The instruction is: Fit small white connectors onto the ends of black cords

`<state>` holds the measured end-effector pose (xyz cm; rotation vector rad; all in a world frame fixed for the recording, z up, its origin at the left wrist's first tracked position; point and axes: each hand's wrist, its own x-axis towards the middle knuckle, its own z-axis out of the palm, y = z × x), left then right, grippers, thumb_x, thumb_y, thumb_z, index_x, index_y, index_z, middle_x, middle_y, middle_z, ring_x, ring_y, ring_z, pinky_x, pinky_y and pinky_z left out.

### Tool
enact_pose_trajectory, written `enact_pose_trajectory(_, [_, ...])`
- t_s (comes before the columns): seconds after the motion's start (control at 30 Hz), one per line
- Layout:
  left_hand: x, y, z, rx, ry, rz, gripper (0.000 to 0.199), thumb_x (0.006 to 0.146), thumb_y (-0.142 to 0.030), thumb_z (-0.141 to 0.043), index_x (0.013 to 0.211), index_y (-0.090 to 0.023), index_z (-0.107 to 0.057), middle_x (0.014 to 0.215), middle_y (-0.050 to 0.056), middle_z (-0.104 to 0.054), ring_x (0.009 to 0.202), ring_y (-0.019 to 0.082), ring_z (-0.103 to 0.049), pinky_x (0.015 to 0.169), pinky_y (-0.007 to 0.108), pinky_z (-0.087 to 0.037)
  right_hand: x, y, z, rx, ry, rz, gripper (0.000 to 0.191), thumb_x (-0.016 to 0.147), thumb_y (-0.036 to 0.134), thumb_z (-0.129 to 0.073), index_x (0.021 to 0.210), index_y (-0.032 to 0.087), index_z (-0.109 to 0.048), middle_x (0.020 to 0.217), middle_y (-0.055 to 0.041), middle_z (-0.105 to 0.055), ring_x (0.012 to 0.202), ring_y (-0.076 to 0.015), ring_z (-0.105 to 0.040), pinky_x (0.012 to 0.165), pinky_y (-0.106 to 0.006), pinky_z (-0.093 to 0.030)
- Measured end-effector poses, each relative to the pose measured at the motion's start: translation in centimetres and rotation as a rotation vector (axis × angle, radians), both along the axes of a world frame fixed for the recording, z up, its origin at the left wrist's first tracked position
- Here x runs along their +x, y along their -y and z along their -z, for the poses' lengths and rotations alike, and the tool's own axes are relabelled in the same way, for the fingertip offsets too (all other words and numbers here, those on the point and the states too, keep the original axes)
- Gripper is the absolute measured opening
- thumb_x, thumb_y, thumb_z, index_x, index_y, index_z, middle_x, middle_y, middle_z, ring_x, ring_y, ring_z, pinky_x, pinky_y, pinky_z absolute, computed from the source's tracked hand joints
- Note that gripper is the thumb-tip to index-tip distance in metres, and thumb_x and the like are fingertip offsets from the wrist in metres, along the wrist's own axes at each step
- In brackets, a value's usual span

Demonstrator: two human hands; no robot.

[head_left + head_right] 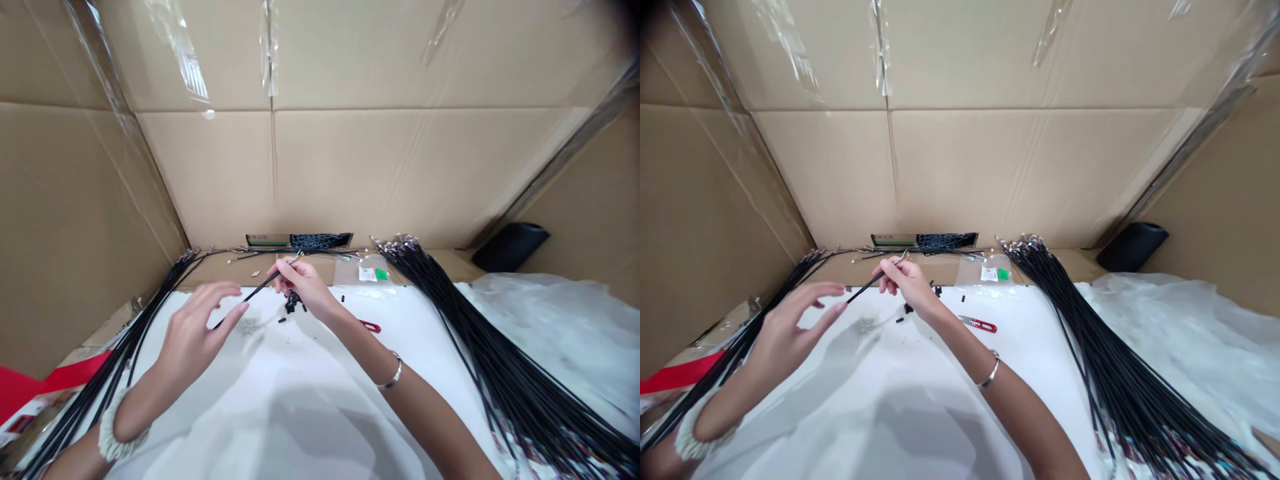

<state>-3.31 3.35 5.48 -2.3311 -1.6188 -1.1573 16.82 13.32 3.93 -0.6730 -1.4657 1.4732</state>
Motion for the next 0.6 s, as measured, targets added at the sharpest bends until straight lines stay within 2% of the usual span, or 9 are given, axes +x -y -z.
enact_pose_trajectory(0.03, [0.8, -0.4, -1.3, 0.027, 0.068, 0.011, 0.030, 0.100, -0.048, -0.055, 0.102, -0.022, -0.070, 0.109, 0.006, -0.077, 0.103, 0.022, -0.071, 0.087, 0.031, -0.055, 0.0, 0.3, -0.4, 0.012, -0.010, -0.009, 0.049, 0.083, 0.067, -0.066, 0.079, 0.018, -0.066, 0.057, 0.0029, -0.061, 0.052, -0.0097, -0.046, 0.055, -0.026, -0.037])
enact_pose_trajectory(0.1, [2.6, -1.5, -3.6, -0.005, 0.205, 0.005, 0.029, 0.102, -0.044, -0.051, 0.104, -0.021, -0.070, 0.112, 0.007, -0.075, 0.103, 0.022, -0.070, 0.087, 0.033, -0.055, -0.2, 0.7, -1.1, 0.038, -0.027, -0.019, 0.047, 0.082, 0.065, -0.069, 0.076, 0.018, -0.065, 0.055, 0.0032, -0.061, 0.053, -0.0100, -0.047, 0.057, -0.026, -0.038])
enact_pose_trajectory(0.2, [5.1, -2.9, -5.5, -0.112, 0.170, 0.048, 0.030, 0.102, -0.042, -0.050, 0.111, -0.021, -0.070, 0.116, 0.007, -0.074, 0.111, 0.026, -0.067, 0.095, 0.040, -0.052, -0.5, 0.9, -1.6, 0.062, -0.051, -0.021, 0.047, 0.079, 0.064, -0.073, 0.071, 0.019, -0.062, 0.054, 0.0032, -0.060, 0.054, -0.0108, -0.050, 0.058, -0.027, -0.041])
enact_pose_trajectory(0.3, [6.6, -3.5, -5.9, -0.247, 0.099, 0.087, 0.029, 0.102, -0.040, -0.052, 0.114, -0.022, -0.070, 0.120, 0.007, -0.073, 0.117, 0.027, -0.064, 0.099, 0.043, -0.049, -0.7, 1.0, -1.5, 0.062, -0.065, -0.017, 0.044, 0.074, 0.058, -0.081, 0.072, 0.018, -0.063, 0.061, 0.0019, -0.064, 0.057, -0.0116, -0.054, 0.059, -0.027, -0.045])
enact_pose_trajectory(0.43, [7.1, -3.4, -5.7, -0.224, 0.143, 0.011, 0.018, 0.097, -0.026, -0.060, 0.106, -0.021, -0.075, 0.109, 0.005, -0.077, 0.106, 0.026, -0.069, 0.091, 0.040, -0.050, -0.2, 1.7, -1.5, 0.048, -0.080, -0.058, 0.038, 0.072, 0.049, -0.085, 0.085, 0.018, -0.069, 0.082, -0.0022, -0.073, 0.068, -0.0126, -0.062, 0.070, -0.029, -0.053])
enact_pose_trajectory(0.5, [6.8, -3.4, -5.7, -0.189, 0.191, -0.016, 0.017, 0.096, -0.023, -0.061, 0.101, -0.021, -0.076, 0.103, 0.004, -0.079, 0.098, 0.025, -0.071, 0.084, 0.036, -0.051, 0.2, 2.0, -1.7, 0.056, -0.058, -0.105, 0.039, 0.076, 0.047, -0.082, 0.098, 0.019, -0.070, 0.089, -0.0040, -0.076, 0.075, -0.0142, -0.065, 0.074, -0.030, -0.054])
enact_pose_trajectory(0.6, [6.1, -3.4, -5.8, -0.114, 0.344, -0.018, 0.016, 0.096, -0.029, -0.063, 0.096, -0.022, -0.077, 0.091, 0.002, -0.079, 0.080, 0.019, -0.072, 0.071, 0.029, -0.050, 1.0, 1.9, -1.3, 0.167, 0.254, -0.072, 0.036, 0.094, 0.042, -0.061, 0.121, 0.018, -0.065, 0.094, -0.0070, -0.078, 0.082, -0.0166, -0.070, 0.074, -0.030, -0.055])
